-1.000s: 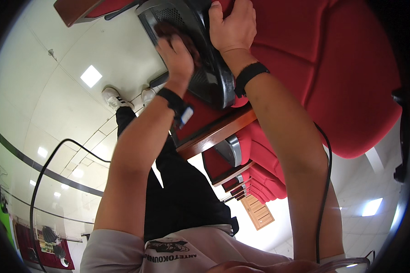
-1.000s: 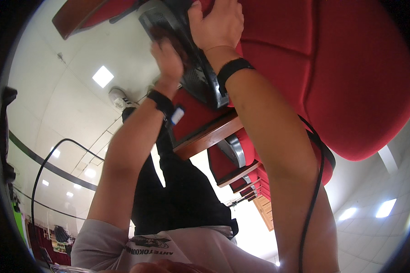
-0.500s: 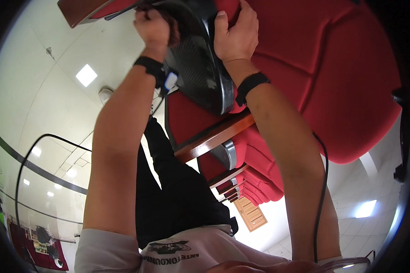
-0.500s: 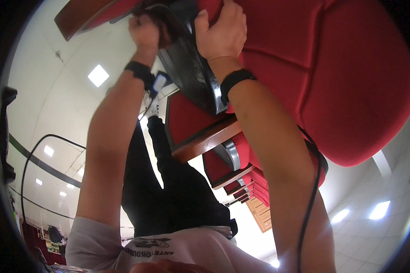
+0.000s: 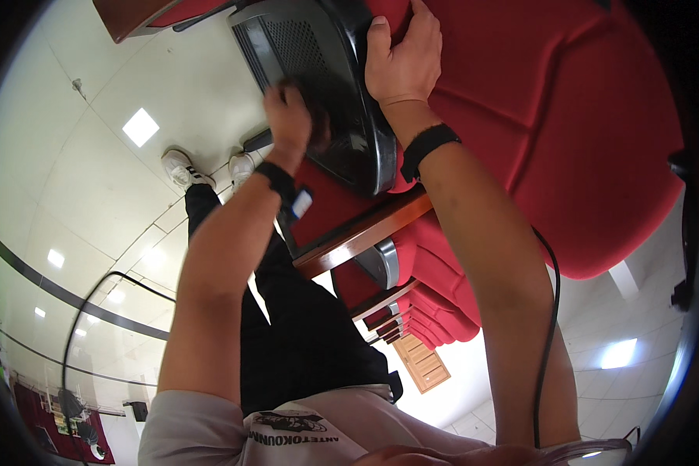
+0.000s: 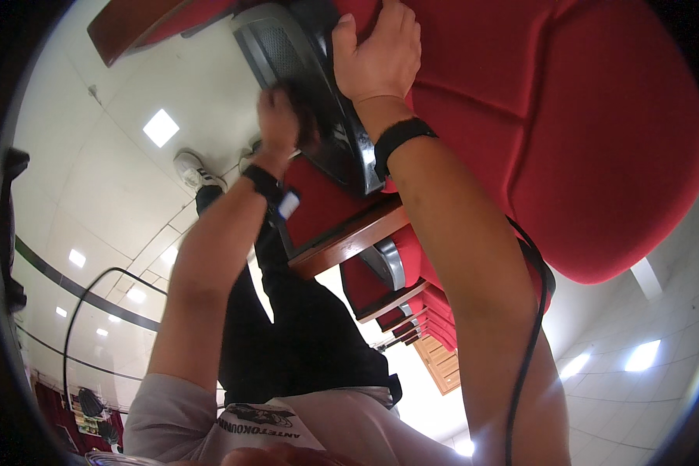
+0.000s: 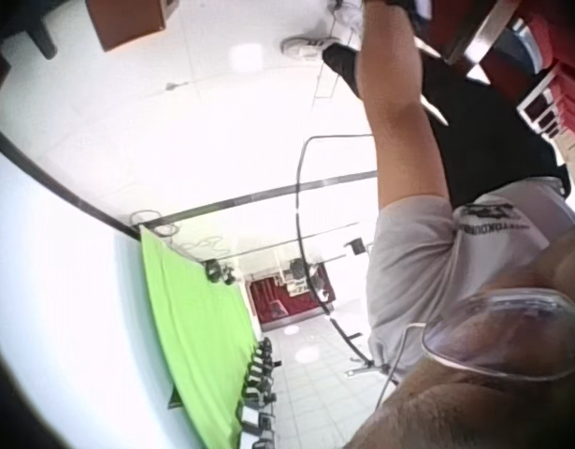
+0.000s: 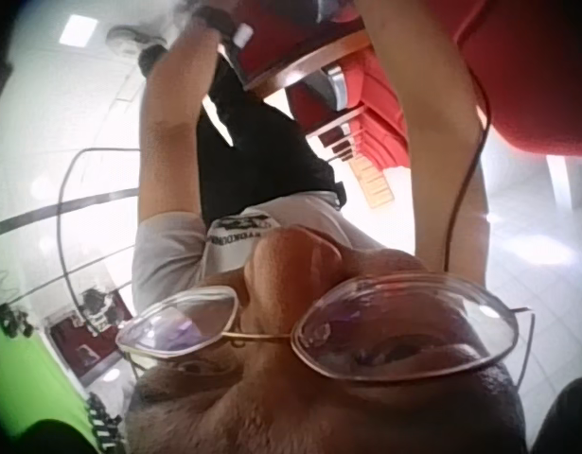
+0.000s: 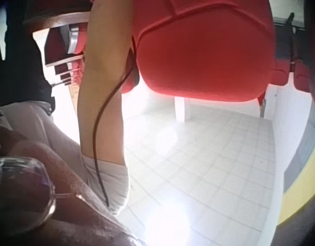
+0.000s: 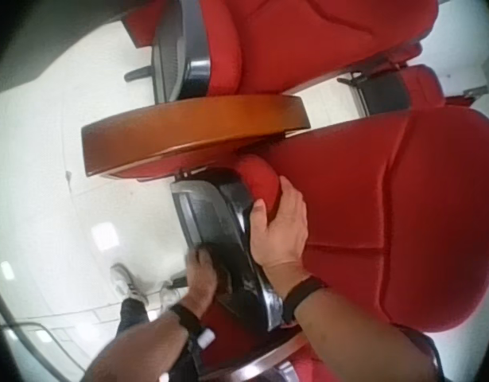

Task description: The person wipes the red fabric seat and wooden armrests of a row of chairs using a dark cloth. They move from one chair to the next, wiping the seat surface and then the armrests, including the underside of the armrests.

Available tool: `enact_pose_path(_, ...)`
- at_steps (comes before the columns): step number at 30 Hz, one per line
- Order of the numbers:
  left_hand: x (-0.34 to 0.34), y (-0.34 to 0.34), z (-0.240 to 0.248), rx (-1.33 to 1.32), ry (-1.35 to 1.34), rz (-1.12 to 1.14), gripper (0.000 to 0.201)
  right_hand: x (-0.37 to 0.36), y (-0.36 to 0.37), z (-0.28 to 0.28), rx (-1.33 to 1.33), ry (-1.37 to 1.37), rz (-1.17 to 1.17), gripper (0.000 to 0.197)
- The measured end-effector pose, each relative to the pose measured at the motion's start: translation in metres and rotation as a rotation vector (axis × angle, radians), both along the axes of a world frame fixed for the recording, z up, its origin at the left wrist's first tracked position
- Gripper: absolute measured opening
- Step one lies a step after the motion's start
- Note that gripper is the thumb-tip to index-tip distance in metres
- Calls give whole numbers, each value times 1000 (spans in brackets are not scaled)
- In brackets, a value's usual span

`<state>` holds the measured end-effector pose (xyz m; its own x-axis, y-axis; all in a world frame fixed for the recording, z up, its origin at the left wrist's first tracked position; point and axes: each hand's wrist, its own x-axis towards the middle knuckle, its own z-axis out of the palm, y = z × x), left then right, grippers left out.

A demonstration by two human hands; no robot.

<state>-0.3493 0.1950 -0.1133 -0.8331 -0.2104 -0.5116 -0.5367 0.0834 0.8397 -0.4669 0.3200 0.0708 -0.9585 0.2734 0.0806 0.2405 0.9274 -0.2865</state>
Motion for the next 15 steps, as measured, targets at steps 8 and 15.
enact_pose_path(8,-144,-31,-107,431,-239,384,30,2,1,-1,-2,33,6,62)
enact_pose_path(15,16,-15,-73,568,-611,203,50,2,1,-3,19,50,15,62)
